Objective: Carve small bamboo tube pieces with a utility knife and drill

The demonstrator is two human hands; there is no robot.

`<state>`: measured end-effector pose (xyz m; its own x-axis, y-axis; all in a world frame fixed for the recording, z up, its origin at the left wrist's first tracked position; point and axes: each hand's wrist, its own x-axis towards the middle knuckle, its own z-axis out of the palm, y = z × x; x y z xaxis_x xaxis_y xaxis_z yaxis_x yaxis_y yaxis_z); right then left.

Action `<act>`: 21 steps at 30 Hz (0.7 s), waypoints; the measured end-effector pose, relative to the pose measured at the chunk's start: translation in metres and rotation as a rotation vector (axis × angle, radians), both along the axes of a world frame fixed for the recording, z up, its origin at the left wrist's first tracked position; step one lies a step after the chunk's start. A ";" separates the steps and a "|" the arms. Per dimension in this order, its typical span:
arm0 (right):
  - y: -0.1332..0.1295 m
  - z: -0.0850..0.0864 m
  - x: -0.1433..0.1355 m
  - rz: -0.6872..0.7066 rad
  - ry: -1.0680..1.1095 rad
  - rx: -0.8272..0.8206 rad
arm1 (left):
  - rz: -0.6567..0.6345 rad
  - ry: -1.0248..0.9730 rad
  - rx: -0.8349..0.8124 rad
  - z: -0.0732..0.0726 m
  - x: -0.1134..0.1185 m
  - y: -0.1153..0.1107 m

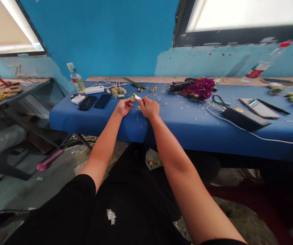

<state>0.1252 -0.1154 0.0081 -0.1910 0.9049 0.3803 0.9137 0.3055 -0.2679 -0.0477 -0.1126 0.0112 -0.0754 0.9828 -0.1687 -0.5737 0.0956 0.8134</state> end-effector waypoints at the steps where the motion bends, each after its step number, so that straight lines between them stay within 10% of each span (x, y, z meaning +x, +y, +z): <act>1: -0.002 -0.001 0.000 0.051 -0.035 0.012 | -0.004 -0.008 -0.001 0.000 0.000 0.000; 21: 0.003 -0.005 -0.001 0.088 -0.078 -0.047 | -0.025 0.043 0.059 -0.002 0.008 -0.006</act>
<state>0.1239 -0.1125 0.0030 -0.2974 0.8998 0.3192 0.9026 0.3740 -0.2131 -0.0392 -0.1190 0.0093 -0.0569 0.9925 -0.1078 -0.5358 0.0608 0.8421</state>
